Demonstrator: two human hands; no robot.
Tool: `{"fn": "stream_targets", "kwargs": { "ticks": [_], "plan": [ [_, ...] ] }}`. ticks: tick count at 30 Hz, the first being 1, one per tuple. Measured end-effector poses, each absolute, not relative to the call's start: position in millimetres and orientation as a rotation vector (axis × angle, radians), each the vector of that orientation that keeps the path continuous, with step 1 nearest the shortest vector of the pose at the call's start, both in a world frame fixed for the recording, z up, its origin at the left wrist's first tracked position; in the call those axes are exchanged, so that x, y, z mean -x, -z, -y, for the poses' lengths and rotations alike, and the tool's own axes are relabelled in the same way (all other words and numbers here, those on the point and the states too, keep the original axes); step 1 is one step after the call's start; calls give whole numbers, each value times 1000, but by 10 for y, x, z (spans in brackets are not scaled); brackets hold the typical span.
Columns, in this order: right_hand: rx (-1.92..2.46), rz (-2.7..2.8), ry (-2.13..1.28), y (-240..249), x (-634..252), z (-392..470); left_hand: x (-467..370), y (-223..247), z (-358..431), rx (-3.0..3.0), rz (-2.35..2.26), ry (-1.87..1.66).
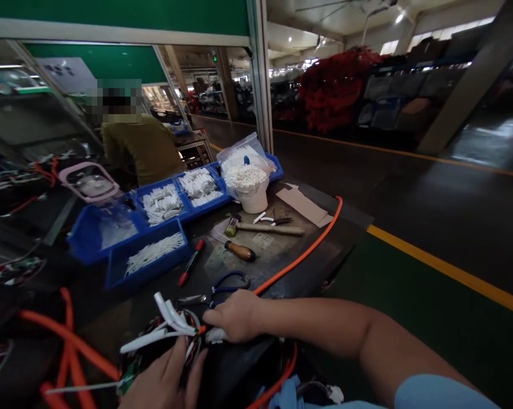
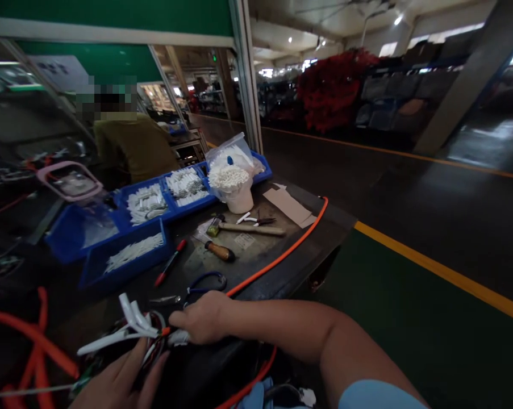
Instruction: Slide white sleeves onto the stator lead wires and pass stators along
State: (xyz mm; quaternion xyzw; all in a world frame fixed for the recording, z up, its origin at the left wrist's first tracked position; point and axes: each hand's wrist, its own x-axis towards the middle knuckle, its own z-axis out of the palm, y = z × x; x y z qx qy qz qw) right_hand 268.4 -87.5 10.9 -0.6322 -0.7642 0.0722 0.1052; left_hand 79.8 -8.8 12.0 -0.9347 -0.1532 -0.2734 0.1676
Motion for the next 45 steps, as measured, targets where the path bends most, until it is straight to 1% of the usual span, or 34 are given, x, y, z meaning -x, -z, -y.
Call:
{"fn": "stream_targets", "kwargs": {
  "ticks": [5, 7, 9, 11, 17, 20, 29, 34, 40, 45],
  "plan": [
    [1931, 2107, -248, 15, -2558, 957, -785, -215, 148, 2686, 456, 748],
    [1895, 2034, -301, 36, -2510, 1005, -760, -247, 152, 2718, 423, 724],
    [1792, 1968, -372, 15, -2567, 1003, -741, -250, 157, 2724, 407, 732],
    [1782, 1840, -348, -68, -2774, 919, -739, -224, 167, 2696, 431, 779],
    [2208, 1195, 166, -572, -4037, 365, -799, -125, 195, 2617, 539, 911],
    [2355, 1020, 344, -727, -4532, 224, -796, -114, 201, 2645, 538, 936],
    [2445, 1094, 509, -574, -4941, 242, -764, -119, 274, 2753, 622, 886],
    [2431, 1008, 583, -575, -5062, 229, -770, -76, 301, 2726, 644, 900],
    [2482, 1121, 555, -582, -5113, 276, -772, -45, 323, 2701, 650, 900],
    [2435, 1184, 546, -630, -5162, 323, -772, -62, 352, 2676, 688, 879]
  ]
}}
